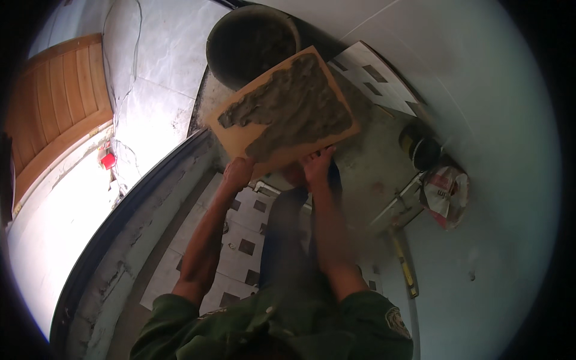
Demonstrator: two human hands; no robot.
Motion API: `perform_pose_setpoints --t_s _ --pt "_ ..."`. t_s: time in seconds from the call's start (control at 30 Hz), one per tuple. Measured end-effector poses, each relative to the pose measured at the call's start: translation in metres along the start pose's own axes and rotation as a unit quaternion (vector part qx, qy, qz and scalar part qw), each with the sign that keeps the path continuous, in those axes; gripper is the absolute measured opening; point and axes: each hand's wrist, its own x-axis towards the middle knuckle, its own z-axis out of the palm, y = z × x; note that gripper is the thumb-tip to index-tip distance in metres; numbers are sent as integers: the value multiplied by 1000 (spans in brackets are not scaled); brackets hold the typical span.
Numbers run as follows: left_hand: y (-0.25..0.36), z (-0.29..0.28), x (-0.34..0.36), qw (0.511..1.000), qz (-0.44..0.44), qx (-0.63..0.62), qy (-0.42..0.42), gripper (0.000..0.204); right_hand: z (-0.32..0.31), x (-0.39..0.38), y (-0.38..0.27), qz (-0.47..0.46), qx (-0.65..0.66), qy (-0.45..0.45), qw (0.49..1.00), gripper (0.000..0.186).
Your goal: Applying mortar to a tile using a trowel and mounting it onto a wall.
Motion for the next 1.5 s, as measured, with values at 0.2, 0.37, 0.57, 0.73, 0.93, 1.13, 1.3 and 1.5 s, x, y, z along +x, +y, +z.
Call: perform_pose_setpoints --t_s 0.2,0.37,0.57,0.73,0.93,1.13,1.3,1.5 --pt "-45 11 76 999 29 1 -21 27 1 5 8 -15 25 -12 1000 80" --pt "-30 56 78 868 -246 -420 -100 22 -12 11 -2 -6 7 20 1000 77" --pt "-6 69 30 973 174 119 98 25 5 4 11 10 39 -3 999 72" --pt "67 68 63 996 4 85 -12 26 -9 14 3 -21 77 -96 992 77" --pt "43 51 34 995 -23 85 -43 28 1 2 5 6 39 -12 999 77" --pt "20 26 83 936 176 303 15 33 -18 16 4 10 55 -37 998 77" --pt "7 -21 100 991 20 98 -87 35 -6 7 7 22 45 -22 999 79" --pt "-34 -3 32 993 -15 95 -66 42 22 -6 -1 32 14 -14 999 83"
